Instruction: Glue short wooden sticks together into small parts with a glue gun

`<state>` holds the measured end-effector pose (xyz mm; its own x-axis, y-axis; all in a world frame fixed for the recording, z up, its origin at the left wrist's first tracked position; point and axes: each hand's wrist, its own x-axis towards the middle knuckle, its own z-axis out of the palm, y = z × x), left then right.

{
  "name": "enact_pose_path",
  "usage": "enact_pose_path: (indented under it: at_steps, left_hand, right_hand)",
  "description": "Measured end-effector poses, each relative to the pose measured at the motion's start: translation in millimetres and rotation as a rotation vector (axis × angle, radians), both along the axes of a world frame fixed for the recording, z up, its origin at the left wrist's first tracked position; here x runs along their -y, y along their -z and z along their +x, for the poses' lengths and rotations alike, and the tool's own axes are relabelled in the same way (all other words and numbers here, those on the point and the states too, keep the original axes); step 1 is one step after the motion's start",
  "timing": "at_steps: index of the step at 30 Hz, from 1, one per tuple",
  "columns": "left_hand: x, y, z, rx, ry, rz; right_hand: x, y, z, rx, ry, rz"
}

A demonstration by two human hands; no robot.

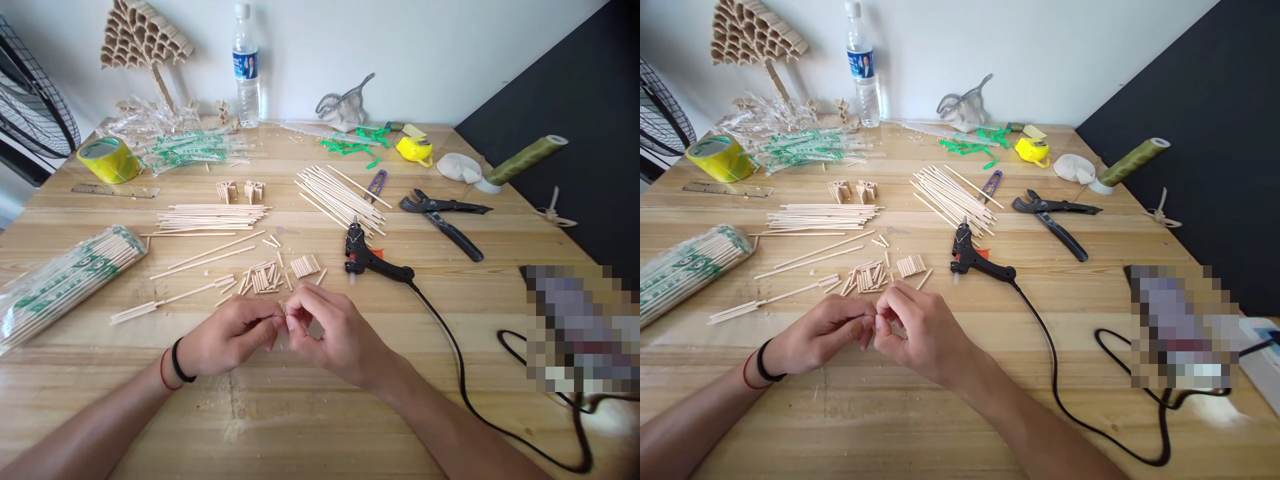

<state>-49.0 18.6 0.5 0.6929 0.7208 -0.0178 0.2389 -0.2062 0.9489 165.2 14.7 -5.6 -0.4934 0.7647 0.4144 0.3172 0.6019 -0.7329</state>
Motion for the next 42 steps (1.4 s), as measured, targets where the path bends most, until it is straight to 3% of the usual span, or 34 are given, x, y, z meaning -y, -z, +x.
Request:
enact_pose_path:
  at_steps: [8, 23, 35, 42]
  left_hand:
    - [-1, 2.4, 0, 0.110, -0.012, 0.001]
    - [-1, -0.4, 6, 0.130, 0.043, 0.166]
    - [0, -1.5, 6, 0.178, 0.042, 0.181]
    - [0, 5.1, 4, 0.192, 0.053, 0.200]
  right_hand:
    - [-5, -7.4, 6, -0.036, 0.078, -0.051]
    - [3, -13.9, 3, -0.055, -0.006, -0.190]
    - [3, -12.7, 4, -0.052, -0.034, -0.124]
    - [2, -11.9, 7, -0.046, -0.037, -0.061]
